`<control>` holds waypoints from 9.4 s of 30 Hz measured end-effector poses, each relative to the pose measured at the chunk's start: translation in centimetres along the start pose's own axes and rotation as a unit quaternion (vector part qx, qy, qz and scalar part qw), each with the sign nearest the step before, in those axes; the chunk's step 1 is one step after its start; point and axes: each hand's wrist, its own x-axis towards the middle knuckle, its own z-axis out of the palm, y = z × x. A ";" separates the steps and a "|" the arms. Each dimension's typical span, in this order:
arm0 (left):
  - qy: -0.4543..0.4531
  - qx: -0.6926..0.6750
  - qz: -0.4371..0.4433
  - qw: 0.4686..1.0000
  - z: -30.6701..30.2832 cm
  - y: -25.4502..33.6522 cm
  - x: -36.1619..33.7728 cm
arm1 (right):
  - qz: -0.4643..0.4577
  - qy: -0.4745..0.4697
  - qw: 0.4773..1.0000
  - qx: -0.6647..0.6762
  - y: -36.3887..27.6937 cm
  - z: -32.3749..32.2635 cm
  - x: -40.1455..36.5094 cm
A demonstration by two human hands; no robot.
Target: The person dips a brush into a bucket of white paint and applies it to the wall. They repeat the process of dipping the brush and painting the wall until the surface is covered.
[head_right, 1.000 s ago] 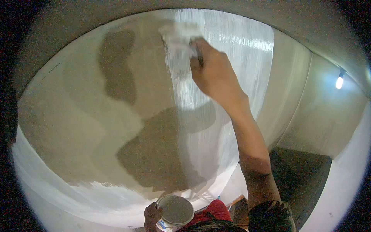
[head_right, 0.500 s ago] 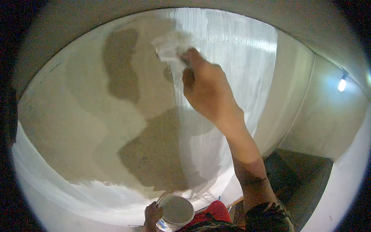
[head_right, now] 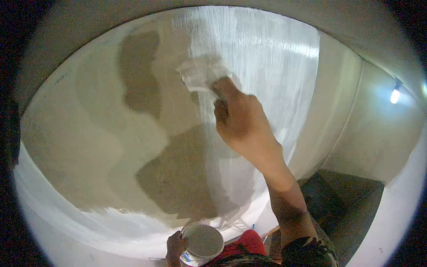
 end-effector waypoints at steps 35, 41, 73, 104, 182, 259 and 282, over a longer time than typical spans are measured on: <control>0.006 -0.004 0.003 1.000 -1.4 1.4 -0.3 | 0.081 -0.062 0.988 -0.119 5.5 3.0 -6.9; -0.007 0.013 0.013 1.000 -0.8 0.8 0.2 | 0.289 -0.255 0.922 -0.030 7.4 5.9 -20.6; -0.001 -0.027 0.010 1.000 -1.5 1.7 -0.2 | 0.345 -0.363 0.866 0.019 9.9 10.4 -31.7; -0.025 0.018 -0.013 0.999 -1.3 1.9 -0.3 | 0.355 -0.256 0.899 -0.015 15.5 9.1 -32.2; -0.020 -0.026 -0.037 0.999 -1.9 5.2 -1.1 | -0.129 -0.673 0.726 0.049 0.4 17.1 -38.3; -0.064 0.094 -0.021 0.993 -1.5 5.9 0.1 | 0.562 -0.128 0.815 0.058 24.9 -0.2 -47.5; -0.090 0.096 -0.047 0.990 -0.8 3.8 2.2 | 0.548 -0.034 0.834 0.056 41.6 3.5 -50.9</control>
